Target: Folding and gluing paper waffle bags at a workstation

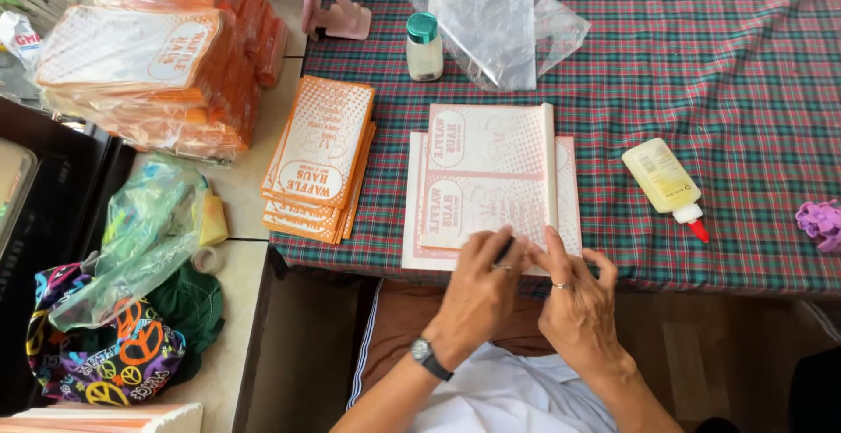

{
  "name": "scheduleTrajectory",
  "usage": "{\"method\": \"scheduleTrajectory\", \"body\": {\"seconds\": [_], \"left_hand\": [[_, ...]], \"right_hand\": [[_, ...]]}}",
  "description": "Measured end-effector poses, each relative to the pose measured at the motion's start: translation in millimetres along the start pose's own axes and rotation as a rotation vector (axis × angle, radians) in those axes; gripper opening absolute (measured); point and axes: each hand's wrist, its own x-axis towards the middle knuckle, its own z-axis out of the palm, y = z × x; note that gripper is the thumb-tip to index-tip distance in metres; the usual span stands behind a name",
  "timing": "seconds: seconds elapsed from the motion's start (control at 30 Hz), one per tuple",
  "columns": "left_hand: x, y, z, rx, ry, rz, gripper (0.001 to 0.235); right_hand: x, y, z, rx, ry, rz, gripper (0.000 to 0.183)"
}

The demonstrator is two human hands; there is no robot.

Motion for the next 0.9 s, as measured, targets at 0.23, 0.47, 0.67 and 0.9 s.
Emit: {"method": "scheduleTrajectory", "body": {"seconds": [0.23,0.47,0.67,0.9], "left_hand": [[-46.9,-51.4,-43.4,0.164,0.031,-0.098,0.028],[-29.1,-37.7,-41.0,0.189,0.144,-0.204,0.037],[-10.5,-14.4,12.9,0.125,-0.029,0.036,0.026],[-48.6,-62.8,-60.7,0.374,0.057,-0.17,0.025]], "right_hand": [[-2.1,6.3,-0.1,-0.003,0.015,-0.022,0.067],[0.7,6.0,1.7,0.01,0.025,-0.013,0.068],[1.4,8.4,-0.6,0.017,-0.003,-0.018,0.069],[-5.8,13.3,4.5,0.012,-0.01,-0.001,0.066]]}}
